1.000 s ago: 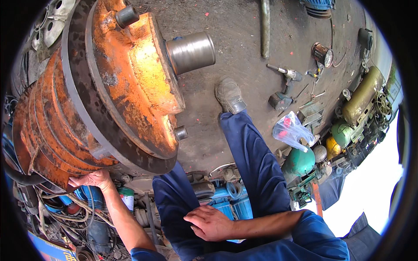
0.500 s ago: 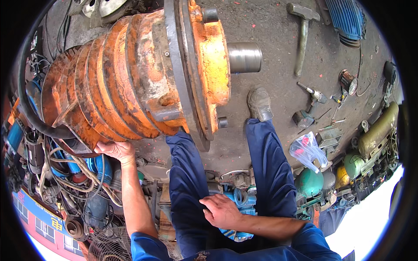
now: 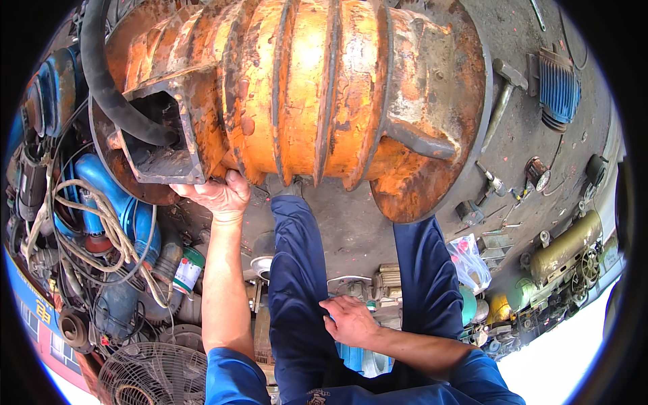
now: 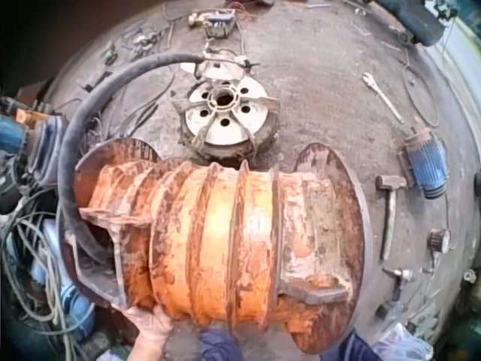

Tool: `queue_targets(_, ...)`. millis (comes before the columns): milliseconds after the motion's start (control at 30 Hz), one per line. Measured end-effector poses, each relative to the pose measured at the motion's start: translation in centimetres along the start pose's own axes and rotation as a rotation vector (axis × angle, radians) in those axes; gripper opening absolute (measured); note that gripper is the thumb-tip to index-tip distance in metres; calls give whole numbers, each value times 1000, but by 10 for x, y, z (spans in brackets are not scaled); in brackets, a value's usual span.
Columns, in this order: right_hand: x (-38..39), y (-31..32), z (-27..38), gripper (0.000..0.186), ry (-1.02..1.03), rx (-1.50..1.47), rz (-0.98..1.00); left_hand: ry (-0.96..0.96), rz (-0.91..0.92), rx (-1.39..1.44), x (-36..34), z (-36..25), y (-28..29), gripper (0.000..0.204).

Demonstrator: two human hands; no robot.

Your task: The person uses a clamp multimeter to test electrical continuity on a motor stator and a white fan component in a cluttered workshop. They handle the multimeter probes and clamp, then inspect the stator and fan parts by hand.

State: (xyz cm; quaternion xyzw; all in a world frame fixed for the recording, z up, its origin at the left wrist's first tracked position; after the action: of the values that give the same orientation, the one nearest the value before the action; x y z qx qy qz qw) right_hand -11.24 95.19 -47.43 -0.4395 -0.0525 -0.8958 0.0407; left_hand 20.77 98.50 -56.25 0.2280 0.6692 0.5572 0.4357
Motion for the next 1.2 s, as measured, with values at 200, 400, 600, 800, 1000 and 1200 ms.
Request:
queue_targets(200, -10, -23, 3, 31, 13, 79, 46, 14, -143, 101, -10, 4, 7, 62)
queue_targets(400, -21, -41, 1, 31, -32, 178, 92, -26, -155, 81, -18, 4, 7, 66)
queue_targets(600, -5, -72, -40, 31, -203, 441, 139, 127, -2, 170, -20, 15, 20, 72)
queue_targets(800, 55, -54, 39, 31, -286, 629, 215, 188, 366, 414, -53, 23, 84, 68)
queue_targets(1000, 134, 31, 225, 49, 33, 513, -378, 823, 808, 1163, 36, -36, 173, 66)
queue_targets(1200, 216, -3, 372, 55, 436, 511, -532, 1545, 450, 2519, 76, -148, 334, 55)
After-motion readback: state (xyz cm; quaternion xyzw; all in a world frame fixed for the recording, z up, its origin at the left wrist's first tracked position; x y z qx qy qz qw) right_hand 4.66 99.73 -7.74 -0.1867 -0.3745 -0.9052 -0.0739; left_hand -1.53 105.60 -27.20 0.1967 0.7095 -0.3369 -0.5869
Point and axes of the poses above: each hand's wrist, its own x-axis away from the middle knuckle, its own y-axis out of the back of the hand, z = x × y, the point moved 9 cm from there along -x, towards the middle knuckle, and after that the axes turned 10 degrees about -y, right-handed, at the moved point
